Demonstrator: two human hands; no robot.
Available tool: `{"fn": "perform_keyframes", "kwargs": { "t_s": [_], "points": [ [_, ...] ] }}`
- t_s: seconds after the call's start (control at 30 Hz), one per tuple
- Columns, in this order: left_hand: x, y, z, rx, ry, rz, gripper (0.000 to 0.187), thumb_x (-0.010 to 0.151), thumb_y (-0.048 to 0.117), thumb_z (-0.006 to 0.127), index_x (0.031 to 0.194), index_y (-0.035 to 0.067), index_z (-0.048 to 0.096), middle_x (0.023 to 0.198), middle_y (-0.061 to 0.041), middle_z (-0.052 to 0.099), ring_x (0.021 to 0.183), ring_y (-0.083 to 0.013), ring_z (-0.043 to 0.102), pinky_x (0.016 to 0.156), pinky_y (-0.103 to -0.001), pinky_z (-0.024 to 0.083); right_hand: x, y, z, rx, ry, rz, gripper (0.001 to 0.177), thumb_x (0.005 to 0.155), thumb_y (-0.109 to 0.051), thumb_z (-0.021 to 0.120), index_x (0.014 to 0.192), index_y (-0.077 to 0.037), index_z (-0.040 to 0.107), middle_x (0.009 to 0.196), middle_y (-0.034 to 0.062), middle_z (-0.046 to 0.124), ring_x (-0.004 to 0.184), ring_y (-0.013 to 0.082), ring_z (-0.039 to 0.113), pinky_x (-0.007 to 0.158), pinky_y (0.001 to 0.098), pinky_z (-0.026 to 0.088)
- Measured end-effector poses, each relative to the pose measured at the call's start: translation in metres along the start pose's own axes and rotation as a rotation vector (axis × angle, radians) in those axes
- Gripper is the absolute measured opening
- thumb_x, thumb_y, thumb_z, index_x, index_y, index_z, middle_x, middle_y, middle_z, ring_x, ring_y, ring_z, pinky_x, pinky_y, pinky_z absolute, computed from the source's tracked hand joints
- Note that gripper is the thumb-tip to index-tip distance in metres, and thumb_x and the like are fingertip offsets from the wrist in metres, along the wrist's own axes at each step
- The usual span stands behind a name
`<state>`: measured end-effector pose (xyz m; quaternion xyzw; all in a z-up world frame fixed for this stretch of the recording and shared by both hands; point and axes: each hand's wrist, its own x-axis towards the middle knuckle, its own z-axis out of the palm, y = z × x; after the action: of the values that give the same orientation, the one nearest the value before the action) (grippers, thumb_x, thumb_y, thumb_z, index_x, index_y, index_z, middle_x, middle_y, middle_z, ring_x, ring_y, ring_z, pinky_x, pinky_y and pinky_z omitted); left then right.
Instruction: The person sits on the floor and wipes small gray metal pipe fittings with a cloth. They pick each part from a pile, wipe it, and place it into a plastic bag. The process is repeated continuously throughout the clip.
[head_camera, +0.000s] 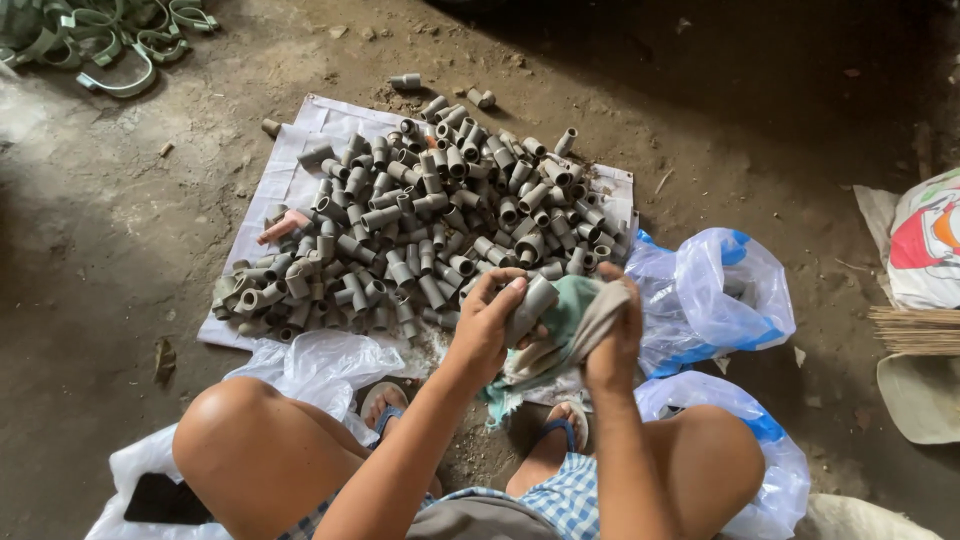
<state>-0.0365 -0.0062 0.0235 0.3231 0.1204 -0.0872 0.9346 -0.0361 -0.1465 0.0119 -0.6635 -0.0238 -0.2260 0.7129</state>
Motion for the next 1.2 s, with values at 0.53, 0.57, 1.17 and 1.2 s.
{"fn": "perform_keyframes", "kwargs": {
  "t_s": [0.53, 0.57, 1.17, 1.2],
  "points": [
    [-0.018, 0.010, 0.000, 0.711, -0.091, 0.251, 0.044, 0.095, 0.012, 0.047, 0.139, 0.006, 0.047, 0.090, -0.014, 0.072, 0.078, -0.0239, 0.062, 0.069, -0.038, 0.050, 0.008, -0.049, 0.004, -0.377, -0.258, 0.028, 0.039, 0.097, 0.004, 0.049, 0.130, -0.013, 0.062, 0.092, 0.0087, 0.075, 0.072, 0.0135, 0.066, 0.071, 0.0300, 0.056],
    [-0.019, 0.017, 0.003, 0.712, -0.089, 0.248, 0.044, 0.095, 0.012, 0.047, 0.139, 0.006, 0.047, 0.090, -0.014, 0.072, 0.078, -0.0239, 0.062, 0.069, -0.038, 0.050, 0.006, -0.060, 0.005, -0.376, -0.258, 0.031, 0.039, 0.097, 0.004, 0.049, 0.130, -0.013, 0.062, 0.092, 0.0087, 0.075, 0.072, 0.0135, 0.066, 0.071, 0.0300, 0.056],
    [0.017, -0.002, -0.007, 1.016, -0.139, 1.190, 0.038, 0.093, 0.002, 0.050, 0.130, 0.001, 0.055, 0.105, -0.012, 0.071, 0.060, -0.0334, 0.068, 0.054, -0.040, 0.055, -0.009, -0.039, -0.009, -0.147, -0.387, 0.132, 0.085, 0.082, 0.017, 0.057, 0.159, -0.010, 0.036, 0.085, 0.0179, 0.072, 0.056, 0.0188, 0.072, 0.048, 0.0285, 0.067],
    [0.015, 0.005, -0.001, 0.943, 0.012, 0.726, 0.036, 0.097, 0.026, 0.051, 0.122, 0.003, 0.063, 0.106, -0.016, 0.072, 0.082, -0.0358, 0.069, 0.076, -0.045, 0.052, -0.015, -0.039, -0.005, -0.318, -0.374, 0.018, 0.088, 0.079, 0.014, 0.064, 0.159, -0.013, 0.039, 0.088, 0.0193, 0.072, 0.068, 0.0233, 0.074, 0.056, 0.0357, 0.068]
  ]
}}
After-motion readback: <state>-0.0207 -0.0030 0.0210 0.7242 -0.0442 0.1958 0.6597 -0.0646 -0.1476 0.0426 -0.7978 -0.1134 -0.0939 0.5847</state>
